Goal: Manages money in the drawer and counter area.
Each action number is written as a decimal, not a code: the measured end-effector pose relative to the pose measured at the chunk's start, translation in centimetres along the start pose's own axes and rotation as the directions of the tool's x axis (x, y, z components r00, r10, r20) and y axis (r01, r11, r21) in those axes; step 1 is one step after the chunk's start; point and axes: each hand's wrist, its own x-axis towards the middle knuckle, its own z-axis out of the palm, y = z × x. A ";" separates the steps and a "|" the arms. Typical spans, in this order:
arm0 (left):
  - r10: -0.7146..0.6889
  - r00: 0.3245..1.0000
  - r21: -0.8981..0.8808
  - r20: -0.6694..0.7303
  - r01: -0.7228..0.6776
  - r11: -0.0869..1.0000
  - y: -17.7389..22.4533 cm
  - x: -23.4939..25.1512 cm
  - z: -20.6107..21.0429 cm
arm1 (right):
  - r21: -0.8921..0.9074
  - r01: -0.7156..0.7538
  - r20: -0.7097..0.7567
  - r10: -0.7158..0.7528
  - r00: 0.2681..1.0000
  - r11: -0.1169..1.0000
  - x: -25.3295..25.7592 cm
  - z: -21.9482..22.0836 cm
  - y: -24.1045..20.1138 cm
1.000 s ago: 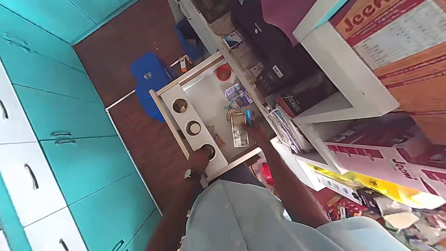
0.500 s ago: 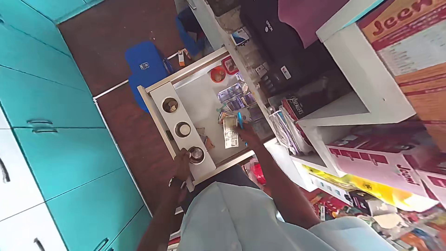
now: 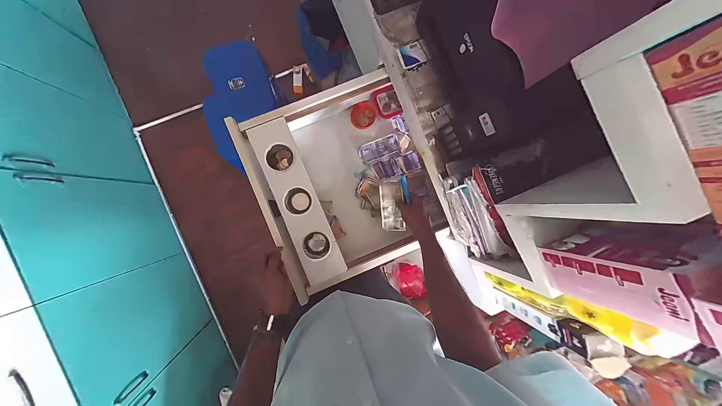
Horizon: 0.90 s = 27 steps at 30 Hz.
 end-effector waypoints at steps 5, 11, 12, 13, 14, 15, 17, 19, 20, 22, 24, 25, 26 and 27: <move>0.012 0.997 0.718 0.082 -0.068 0.693 -3.5 1.9 -0.9 | -0.090 0.078 0.120 -0.067 0.991 0.993 -0.2 0.0 -0.1; -0.078 0.994 0.910 0.076 -0.036 0.414 -5.8 1.9 -1.2 | -0.109 0.170 0.150 -0.153 0.977 0.979 -1.9 4.3 -0.4; -0.062 0.995 0.910 0.074 -0.042 0.412 -6.1 2.0 -1.5 | -0.107 0.181 0.154 -0.163 0.975 0.978 -2.3 4.9 -0.6; -0.048 0.996 0.902 0.074 -0.047 0.429 -6.1 2.0 -1.6 | -0.103 0.188 0.156 -0.171 0.973 0.977 -2.5 5.4 -0.8; -0.039 0.996 0.898 0.077 -0.052 0.438 -5.9 2.0 -1.8 | -0.098 0.197 0.154 -0.181 0.971 0.976 -2.7 5.9 -0.9; -0.031 0.997 0.896 0.076 -0.055 0.440 -5.9 2.1 -2.1 | -0.090 0.200 0.158 -0.184 0.970 0.976 -2.8 6.2 -1.1; 0.007 0.998 0.888 0.066 -0.062 0.455 -6.4 2.2 -2.6 | -0.062 0.195 0.169 -0.183 0.969 0.979 -2.6 6.5 -1.3; 0.046 0.997 0.879 0.064 -0.078 0.470 -7.0 2.3 -3.2 | -0.026 0.184 0.201 -0.175 0.964 0.983 -2.0 6.4 -1.7; 0.066 0.996 0.878 0.063 -0.087 0.470 -7.1 2.3 -3.4 | -0.008 0.195 0.215 -0.189 0.958 0.981 -1.6 6.2 -1.9; 0.060 0.997 0.873 0.054 -0.076 0.481 -6.2 2.2 -3.4 | 0.006 0.264 0.161 -0.261 0.952 0.965 -0.3 5.5 -2.7; 0.034 0.999 0.871 0.030 -0.043 0.490 -5.7 2.2 -3.4 | -0.042 0.342 -0.035 -0.343 0.939 0.939 2.4 4.3 -4.2; 0.031 0.999 0.874 0.019 -0.032 0.484 -5.8 2.3 -3.5 | -0.090 0.340 -0.113 -0.349 0.930 0.936 4.4 3.4 -5.6; 0.021 1.000 0.878 0.014 -0.023 0.479 -6.0 2.4 -3.7 | -0.124 0.316 -0.168 -0.334 0.927 0.940 7.1 2.4 -7.6; 0.020 1.000 0.880 0.013 -0.021 0.474 -6.2 2.4 -3.7 | -0.157 0.287 -0.202 -0.315 0.927 0.945 9.8 1.5 -9.5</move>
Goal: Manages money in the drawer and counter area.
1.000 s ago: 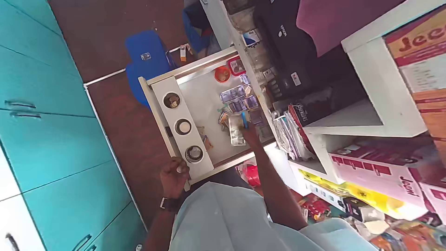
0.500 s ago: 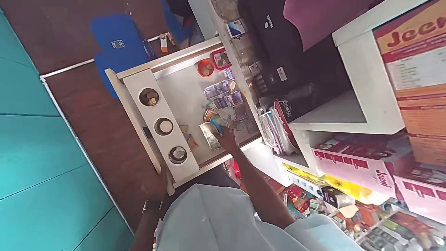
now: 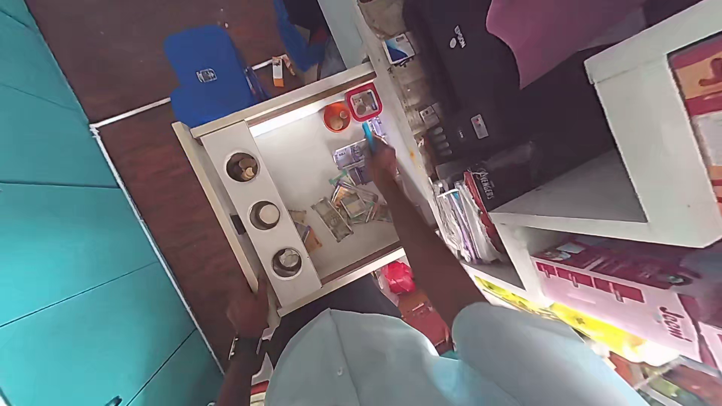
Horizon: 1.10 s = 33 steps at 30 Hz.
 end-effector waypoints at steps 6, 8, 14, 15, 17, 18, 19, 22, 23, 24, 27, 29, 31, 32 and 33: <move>0.089 0.991 -0.414 -0.095 -0.121 0.902 -3.5 -0.5 0.6 | -0.034 -0.184 -0.080 0.181 0.980 0.982 10.1 1.0 -1.9; 0.073 0.988 -0.619 -0.138 -0.143 0.772 -4.3 -1.0 -0.4 | -0.044 -0.148 -0.093 0.144 0.985 0.988 10.7 1.8 -2.0; -0.103 0.985 -0.684 -0.138 -0.020 0.729 -3.7 -1.6 -3.6 | -0.328 0.140 0.167 -0.089 0.982 0.934 12.5 3.7 -4.5; -0.101 0.986 -0.697 -0.135 -0.022 0.717 -3.7 -1.5 -3.7 | -0.379 0.132 0.201 -0.058 0.978 0.916 12.7 3.9 -5.1; -0.106 0.985 -0.713 -0.136 -0.023 0.701 -3.5 -1.3 -3.9 | -0.444 0.118 0.228 -0.016 0.974 0.888 12.6 4.4 -5.9; -0.119 0.985 -0.718 -0.127 -0.009 0.696 -3.2 -1.2 -4.1 | -0.447 0.115 0.228 -0.012 0.974 0.887 12.6 4.6 -6.1; -0.135 0.984 -0.723 -0.115 0.010 0.691 -2.9 -1.3 -4.2 | -0.432 0.112 0.220 -0.016 0.975 0.895 12.6 4.7 -6.2; -0.171 0.981 -0.732 -0.094 0.049 0.680 -2.5 -1.4 -4.0 | -0.381 0.096 0.171 -0.032 0.985 0.919 12.5 4.7 -6.1; -0.168 0.981 -0.735 -0.092 0.047 0.676 -2.5 -1.5 -3.8 | -0.405 0.105 0.164 -0.040 0.986 0.908 12.5 4.7 -6.2; -0.163 0.982 -0.735 -0.094 0.042 0.677 -2.6 -1.5 -3.6 | -0.436 0.124 0.168 -0.055 0.984 0.891 12.5 4.9 -6.4; -0.148 0.985 -0.748 -0.085 0.035 0.663 -2.6 -1.6 -3.3 | -0.540 0.197 0.198 -0.104 0.975 0.818 12.5 5.8 -6.7; -0.162 0.983 -0.750 -0.091 0.040 0.661 -2.4 -1.7 -3.4 | -0.573 0.190 0.205 -0.085 0.975 0.797 12.4 6.1 -7.2; -0.167 0.982 -0.749 -0.090 0.044 0.662 -2.3 -1.7 -3.7 | -0.565 0.182 0.195 -0.084 0.977 0.805 12.4 6.3 -7.2; -0.164 0.982 -0.751 -0.094 0.038 0.659 -2.4 -1.7 -3.7 | -0.555 0.185 0.199 -0.086 0.976 0.811 12.4 6.4 -7.1; -0.159 0.982 -0.752 -0.101 0.029 0.659 -2.4 -1.7 -3.8 | -0.546 0.190 0.210 -0.086 0.974 0.816 12.3 6.5 -7.1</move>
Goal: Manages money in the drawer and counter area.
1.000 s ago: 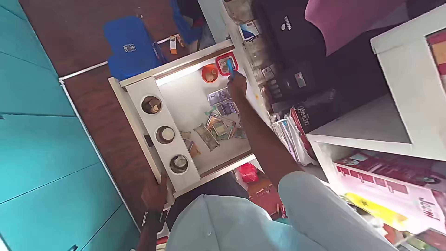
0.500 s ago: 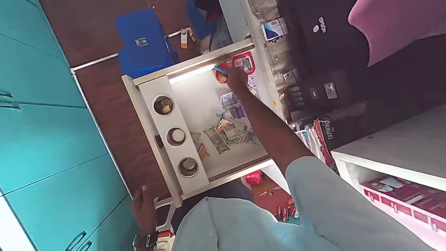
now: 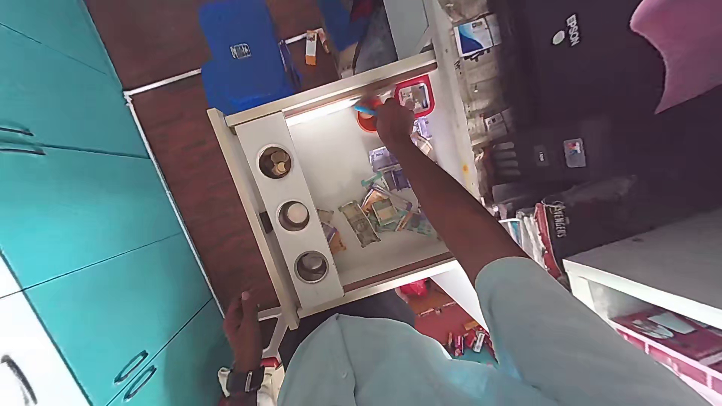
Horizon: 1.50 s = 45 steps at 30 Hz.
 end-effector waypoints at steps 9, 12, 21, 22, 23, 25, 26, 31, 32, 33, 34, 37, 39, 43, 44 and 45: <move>-0.267 0.931 -0.425 0.248 0.353 0.834 5.8 0.2 -0.2 | 0.001 0.065 -0.009 -0.065 0.998 0.998 -0.1 -0.3 0.0; -0.242 0.868 -0.649 0.434 0.488 0.584 8.2 0.1 0.1 | -0.042 0.079 0.009 -0.078 0.997 0.996 0.7 0.4 0.0; 0.048 0.762 -0.751 0.645 0.622 0.222 9.7 0.2 1.1 | -0.083 0.086 0.021 -0.085 0.996 0.993 1.2 0.1 -0.3; 0.057 0.766 -0.756 0.640 0.615 0.221 9.7 0.1 1.2 | -0.071 0.094 0.016 -0.093 0.996 0.993 1.1 0.1 -0.3; 0.070 0.762 -0.755 0.643 0.617 0.220 9.7 0.1 1.5 | -0.068 0.097 0.001 -0.097 0.995 0.993 1.1 -0.1 0.2; 0.082 0.748 -0.745 0.658 0.632 0.216 9.4 0.0 1.8 | -0.080 0.063 0.003 -0.063 0.998 0.995 1.1 -0.4 0.6; 0.074 0.747 -0.740 0.661 0.633 0.227 9.3 0.2 1.8 | -0.081 0.047 0.011 -0.047 0.999 0.996 1.2 -0.6 0.3; 0.064 0.726 -0.719 0.685 0.658 0.222 8.9 0.1 1.8 | -0.125 0.052 0.025 -0.049 0.998 0.991 2.0 0.2 0.3; 0.076 0.721 -0.716 0.689 0.662 0.221 8.8 0.1 1.8 | -0.125 0.050 0.027 -0.046 0.999 0.991 2.0 0.2 0.4; 0.076 0.719 -0.714 0.691 0.663 0.226 8.8 0.0 1.9 | -0.127 0.050 0.035 -0.046 0.998 0.991 1.9 0.2 0.4; 0.081 0.717 -0.713 0.692 0.662 0.231 8.8 0.0 1.9 | -0.127 0.051 0.038 -0.047 0.998 0.991 1.9 0.0 0.4; 0.091 0.715 -0.711 0.693 0.659 0.243 8.6 0.0 2.2 | -0.098 0.058 0.037 -0.055 0.998 0.994 1.5 -0.5 0.4; 0.092 0.715 -0.711 0.693 0.657 0.250 8.4 0.0 2.5 | -0.066 0.044 0.037 -0.042 0.998 0.997 1.1 -0.9 0.6; 0.091 0.700 -0.690 0.708 0.657 0.304 7.7 -0.1 4.1 | 0.067 0.003 -0.025 -0.002 1.000 0.998 -1.9 -2.7 1.2; 0.067 0.703 -0.681 0.708 0.655 0.326 7.8 0.0 4.8 | 0.142 0.004 -0.041 0.002 0.999 0.990 -3.6 -3.5 1.2; 0.035 0.706 -0.671 0.708 0.655 0.348 7.9 -0.1 5.6 | 0.254 0.034 -0.043 -0.023 0.999 0.967 -6.0 -4.2 1.2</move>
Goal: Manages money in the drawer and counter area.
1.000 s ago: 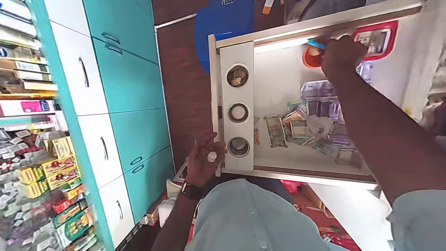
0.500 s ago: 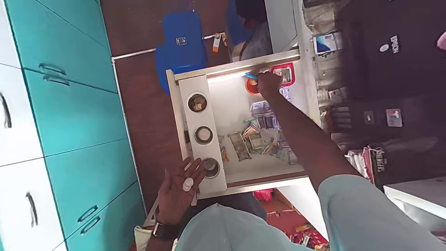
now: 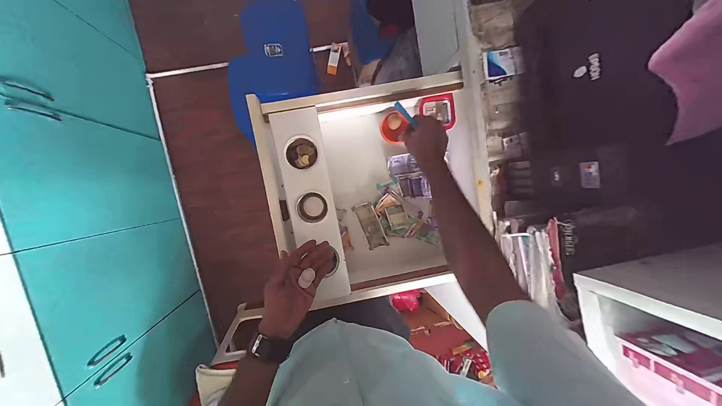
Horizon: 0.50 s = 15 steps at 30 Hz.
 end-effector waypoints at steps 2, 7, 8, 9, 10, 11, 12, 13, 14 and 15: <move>-0.024 0.999 0.031 -0.041 0.026 0.999 -1.4 1.4 0.4 | 0.324 0.123 0.068 -0.153 0.986 0.938 -6.9 -1.4 -1.1; -0.157 0.986 0.094 -0.056 0.162 0.982 -4.6 4.7 1.9 | 0.612 0.016 0.304 -0.253 0.919 0.790 -20.2 -0.1 -2.1; -0.172 0.983 0.096 -0.063 0.177 0.979 -5.0 4.9 2.2 | 0.581 0.017 0.234 -0.188 0.954 0.813 -20.6 0.9 -0.5; -0.171 0.980 0.115 -0.104 0.183 0.976 -5.2 5.0 2.5 | 0.530 0.037 0.143 -0.132 0.981 0.847 -20.5 2.3 1.7; -0.173 0.977 0.127 -0.124 0.189 0.974 -5.4 5.0 2.7 | 0.437 0.047 0.107 -0.104 0.989 0.898 -19.8 3.7 4.1; -0.180 0.976 0.150 -0.122 0.198 0.969 -5.5 5.0 2.7 | 0.314 0.028 0.164 -0.083 0.983 0.949 -19.0 4.8 6.3; -0.191 0.974 0.184 -0.119 0.211 0.960 -5.5 4.9 2.5 | 0.172 0.017 0.257 -0.061 0.965 0.985 -18.3 6.0 7.9; -0.194 0.973 0.225 -0.127 0.219 0.949 -5.4 4.7 2.4 | 0.042 0.025 0.332 -0.037 0.942 0.999 -17.7 7.2 9.0; -0.186 0.974 0.282 -0.132 0.217 0.935 -5.4 4.7 2.2 | -0.023 0.041 0.367 -0.030 0.930 0.999 -17.3 8.2 9.7; -0.168 0.978 0.349 -0.120 0.200 0.916 -5.5 4.7 1.9 | -0.034 0.039 0.359 -0.025 0.933 0.999 -17.0 8.8 10.2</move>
